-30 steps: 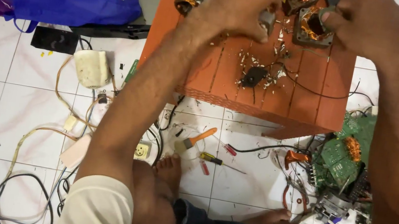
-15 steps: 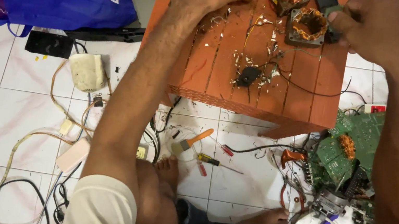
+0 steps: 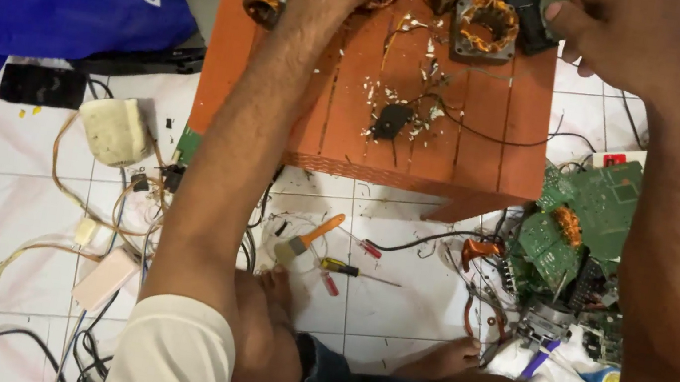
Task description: Scrubbing and cleaning the copper windings of electric motor stators to remove debris or insulation.
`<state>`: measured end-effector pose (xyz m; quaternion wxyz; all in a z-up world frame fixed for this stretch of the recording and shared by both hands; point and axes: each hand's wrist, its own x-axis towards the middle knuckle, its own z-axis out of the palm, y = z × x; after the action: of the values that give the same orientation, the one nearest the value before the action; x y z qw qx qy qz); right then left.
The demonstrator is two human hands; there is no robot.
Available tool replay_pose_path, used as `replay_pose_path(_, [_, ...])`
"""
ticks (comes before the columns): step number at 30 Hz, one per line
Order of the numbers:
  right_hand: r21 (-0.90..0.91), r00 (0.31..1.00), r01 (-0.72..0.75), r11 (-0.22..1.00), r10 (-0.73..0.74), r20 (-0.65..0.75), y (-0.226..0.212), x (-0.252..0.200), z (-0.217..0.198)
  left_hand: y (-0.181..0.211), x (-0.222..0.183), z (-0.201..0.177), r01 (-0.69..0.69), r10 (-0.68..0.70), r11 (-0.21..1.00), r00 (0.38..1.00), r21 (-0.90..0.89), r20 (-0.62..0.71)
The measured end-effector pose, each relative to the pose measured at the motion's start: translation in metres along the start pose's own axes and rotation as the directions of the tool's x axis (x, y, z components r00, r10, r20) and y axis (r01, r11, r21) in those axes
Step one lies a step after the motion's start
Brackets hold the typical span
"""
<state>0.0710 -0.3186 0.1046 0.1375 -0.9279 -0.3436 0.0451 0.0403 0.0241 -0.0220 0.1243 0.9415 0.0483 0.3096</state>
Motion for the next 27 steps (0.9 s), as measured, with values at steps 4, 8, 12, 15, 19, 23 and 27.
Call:
replay_pose_path(4, [0.158,0.999,-0.008,0.987,0.000,0.054,0.015,0.009,0.007,0.001,0.002,0.005,-0.034,0.035,0.999,0.999,0.041,-0.027])
replay_pose_path(8, [0.444,0.994,-0.083,0.892,0.040,0.106,0.029,0.027,0.034,0.006,0.003,0.008,-0.070,0.079,0.991,0.994,0.113,-0.069])
replay_pose_path(12, [0.854,0.999,-0.028,0.520,-0.015,0.042,0.057,0.047,0.077,0.053,0.002,-0.019,-0.146,0.146,0.989,0.989,0.006,-0.022])
replay_pose_path(15, [0.877,0.998,-0.029,0.480,-0.029,0.049,0.059,0.049,0.083,0.115,-0.012,-0.061,-0.411,0.416,0.877,0.909,-0.248,-0.034])
replay_pose_path(19, [0.849,0.999,0.012,0.528,-0.050,0.016,0.056,0.048,0.076,0.121,-0.017,0.013,-0.538,0.526,0.838,0.841,0.092,0.126])
replay_pose_path(23, [0.850,1.000,0.008,0.527,-0.024,0.006,0.058,0.049,0.072,0.119,-0.015,0.021,-0.541,0.536,0.838,0.841,0.075,0.071])
replay_pose_path(27, [0.846,0.999,0.033,0.533,0.019,-0.051,0.063,0.051,0.075,0.112,-0.014,0.003,-0.265,0.343,0.911,0.912,-0.316,0.223])
